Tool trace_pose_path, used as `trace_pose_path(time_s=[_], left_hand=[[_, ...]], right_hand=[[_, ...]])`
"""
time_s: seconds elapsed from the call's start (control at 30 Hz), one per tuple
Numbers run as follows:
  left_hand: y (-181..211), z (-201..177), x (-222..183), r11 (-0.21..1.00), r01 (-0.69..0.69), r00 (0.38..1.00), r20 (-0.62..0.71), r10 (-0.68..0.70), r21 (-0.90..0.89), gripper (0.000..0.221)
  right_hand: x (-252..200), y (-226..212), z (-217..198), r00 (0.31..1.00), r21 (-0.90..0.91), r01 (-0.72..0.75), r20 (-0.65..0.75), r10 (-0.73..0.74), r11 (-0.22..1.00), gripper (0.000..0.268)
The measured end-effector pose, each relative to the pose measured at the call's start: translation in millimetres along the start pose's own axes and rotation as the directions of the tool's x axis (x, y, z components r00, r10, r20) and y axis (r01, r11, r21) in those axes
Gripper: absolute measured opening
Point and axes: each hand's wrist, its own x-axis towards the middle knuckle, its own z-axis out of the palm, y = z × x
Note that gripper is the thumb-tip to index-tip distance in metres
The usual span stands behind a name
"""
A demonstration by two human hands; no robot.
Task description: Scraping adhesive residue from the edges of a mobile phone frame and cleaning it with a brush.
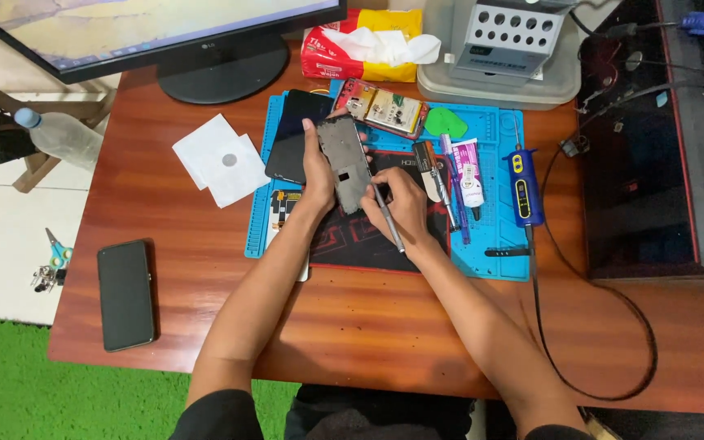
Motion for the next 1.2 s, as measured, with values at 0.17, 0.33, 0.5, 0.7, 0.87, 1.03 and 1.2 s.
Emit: trace_pose_path(time_s=[0.17,0.33,0.5,0.7,0.87,1.03,1.2], left_hand=[[-2,-1,3,1.000,0.002,1.000,0.000,-0.002,-0.006,0.080],[-1,0,-2,1.000,0.019,0.999,-0.026,-0.020,-0.005,0.081],[0,0,-5,0.999,-0.032,0.996,0.085,0.029,0.044,0.078],[-6,-9,3,0.998,-0.038,0.990,0.139,0.030,0.054,0.079],[-6,-10,1,0.997,-0.051,0.986,0.160,0.041,0.057,0.078],[-9,-13,5,0.997,-0.052,0.989,0.141,0.045,0.052,0.077],[-7,-7,2,0.998,-0.042,0.995,0.092,0.038,0.046,0.081]], right_hand=[[-3,5,0,0.997,0.047,-0.073,-0.026,0.075,0.996,0.018],[-3,5,1,0.997,0.046,-0.066,-0.046,0.068,0.997,0.017],[-2,3,0,0.995,0.044,-0.082,-0.047,0.084,0.996,0.013],[-1,2,-1,0.995,0.067,-0.089,-0.032,0.091,0.994,0.013],[-5,10,4,0.999,0.031,-0.021,-0.041,0.022,0.999,0.014],[-5,3,3,0.998,-0.009,0.039,-0.040,-0.040,0.999,0.016],[0,5,5,0.984,-0.055,0.170,-0.038,-0.172,0.984,0.017]])
